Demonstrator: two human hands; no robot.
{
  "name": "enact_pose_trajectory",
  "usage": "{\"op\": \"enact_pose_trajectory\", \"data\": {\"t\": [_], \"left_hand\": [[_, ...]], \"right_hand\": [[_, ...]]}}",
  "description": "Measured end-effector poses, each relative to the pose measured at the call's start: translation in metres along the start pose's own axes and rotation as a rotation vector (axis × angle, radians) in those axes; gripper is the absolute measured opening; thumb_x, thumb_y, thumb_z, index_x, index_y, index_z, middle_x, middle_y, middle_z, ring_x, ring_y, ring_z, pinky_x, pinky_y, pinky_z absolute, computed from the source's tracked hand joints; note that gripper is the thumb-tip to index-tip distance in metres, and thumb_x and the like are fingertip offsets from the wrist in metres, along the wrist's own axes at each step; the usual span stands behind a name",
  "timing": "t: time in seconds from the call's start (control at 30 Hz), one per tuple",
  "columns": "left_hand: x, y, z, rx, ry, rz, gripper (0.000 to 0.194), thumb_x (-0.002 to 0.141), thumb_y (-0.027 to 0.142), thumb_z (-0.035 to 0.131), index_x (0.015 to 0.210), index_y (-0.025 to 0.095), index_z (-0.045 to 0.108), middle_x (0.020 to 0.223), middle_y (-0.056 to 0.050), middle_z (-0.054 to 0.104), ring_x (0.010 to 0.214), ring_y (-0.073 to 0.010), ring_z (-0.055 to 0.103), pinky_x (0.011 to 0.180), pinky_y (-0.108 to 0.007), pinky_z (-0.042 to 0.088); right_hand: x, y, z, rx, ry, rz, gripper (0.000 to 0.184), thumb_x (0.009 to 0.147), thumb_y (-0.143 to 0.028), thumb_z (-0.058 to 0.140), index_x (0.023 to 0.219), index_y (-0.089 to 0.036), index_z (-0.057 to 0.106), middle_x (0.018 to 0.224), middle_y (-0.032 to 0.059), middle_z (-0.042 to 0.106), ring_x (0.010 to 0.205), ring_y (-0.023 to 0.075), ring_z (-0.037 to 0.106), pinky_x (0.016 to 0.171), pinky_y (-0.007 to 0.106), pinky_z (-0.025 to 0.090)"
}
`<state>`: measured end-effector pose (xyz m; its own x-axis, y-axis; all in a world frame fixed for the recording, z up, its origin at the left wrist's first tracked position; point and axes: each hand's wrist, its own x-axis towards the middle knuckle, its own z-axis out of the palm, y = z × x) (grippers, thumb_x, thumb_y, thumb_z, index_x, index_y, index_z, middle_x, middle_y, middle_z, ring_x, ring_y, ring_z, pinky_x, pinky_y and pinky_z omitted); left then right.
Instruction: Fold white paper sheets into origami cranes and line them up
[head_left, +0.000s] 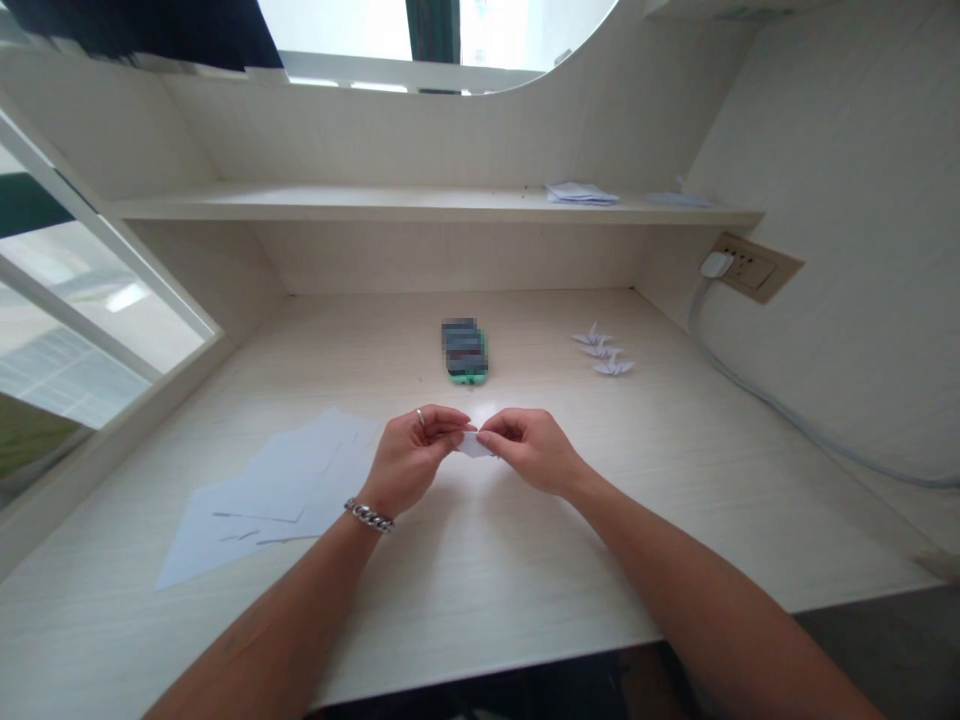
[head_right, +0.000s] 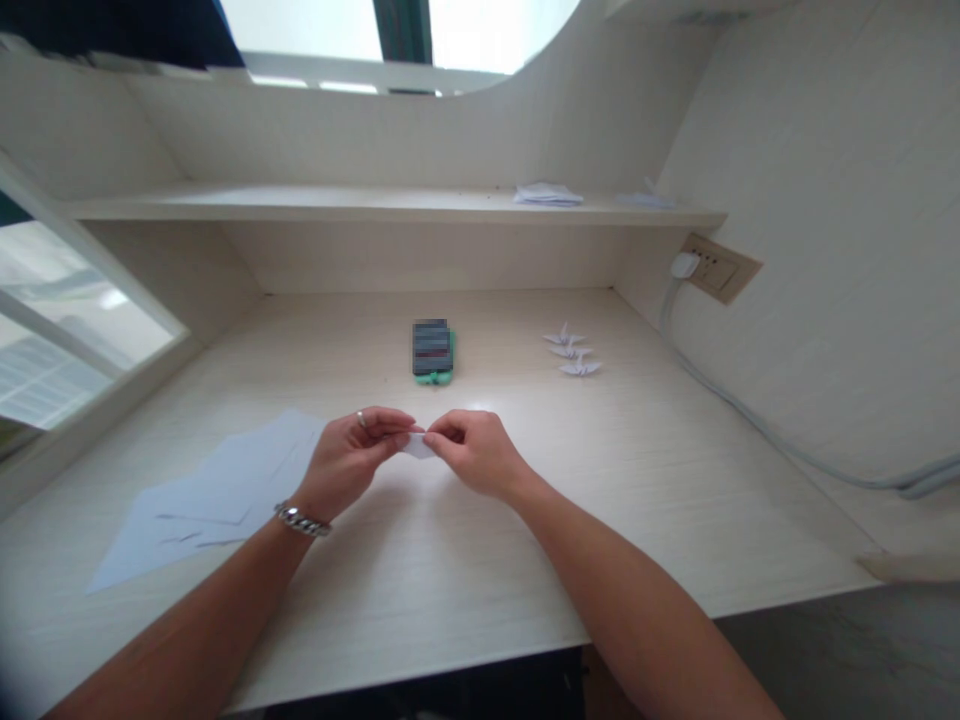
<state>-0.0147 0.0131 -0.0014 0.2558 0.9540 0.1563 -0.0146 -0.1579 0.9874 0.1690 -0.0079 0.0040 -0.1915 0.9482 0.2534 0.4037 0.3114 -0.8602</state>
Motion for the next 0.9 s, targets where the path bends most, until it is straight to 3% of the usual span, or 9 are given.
{"op": "enact_pose_trajectory", "data": {"t": [0.13, 0.53, 0.9], "left_hand": [[-0.001, 0.003, 0.001, 0.006, -0.008, -0.014, 0.028, 0.065, 0.023, 0.080, 0.089, 0.014, 0.068, 0.087, -0.008, 0.075, 0.082, -0.0207, 0.071, 0.076, -0.032, 0.057], [0.002, -0.001, 0.001, 0.056, 0.162, 0.022, 0.022, 0.062, 0.024, 0.081, 0.075, 0.014, 0.065, 0.072, -0.003, 0.071, 0.068, -0.0159, 0.066, 0.066, -0.028, 0.055], [0.000, -0.004, 0.004, 0.083, 0.142, 0.033, 0.020, 0.064, 0.025, 0.079, 0.074, 0.014, 0.066, 0.073, -0.004, 0.071, 0.069, -0.0170, 0.067, 0.066, -0.028, 0.055]], "right_hand": [[-0.001, 0.001, 0.000, 0.007, -0.003, -0.005, 0.015, 0.082, -0.026, 0.061, 0.076, -0.017, 0.072, 0.072, 0.0029, 0.071, 0.065, 0.0135, 0.060, 0.061, 0.024, 0.042], [0.002, 0.010, -0.001, 0.074, -0.021, 0.037, 0.014, 0.081, -0.024, 0.061, 0.081, -0.016, 0.072, 0.071, 0.0030, 0.070, 0.064, 0.0138, 0.060, 0.060, 0.025, 0.043], [0.002, 0.004, 0.005, 0.051, -0.023, 0.026, 0.013, 0.081, -0.025, 0.060, 0.078, -0.016, 0.069, 0.074, 0.0035, 0.070, 0.068, 0.0141, 0.061, 0.063, 0.025, 0.044]]}}
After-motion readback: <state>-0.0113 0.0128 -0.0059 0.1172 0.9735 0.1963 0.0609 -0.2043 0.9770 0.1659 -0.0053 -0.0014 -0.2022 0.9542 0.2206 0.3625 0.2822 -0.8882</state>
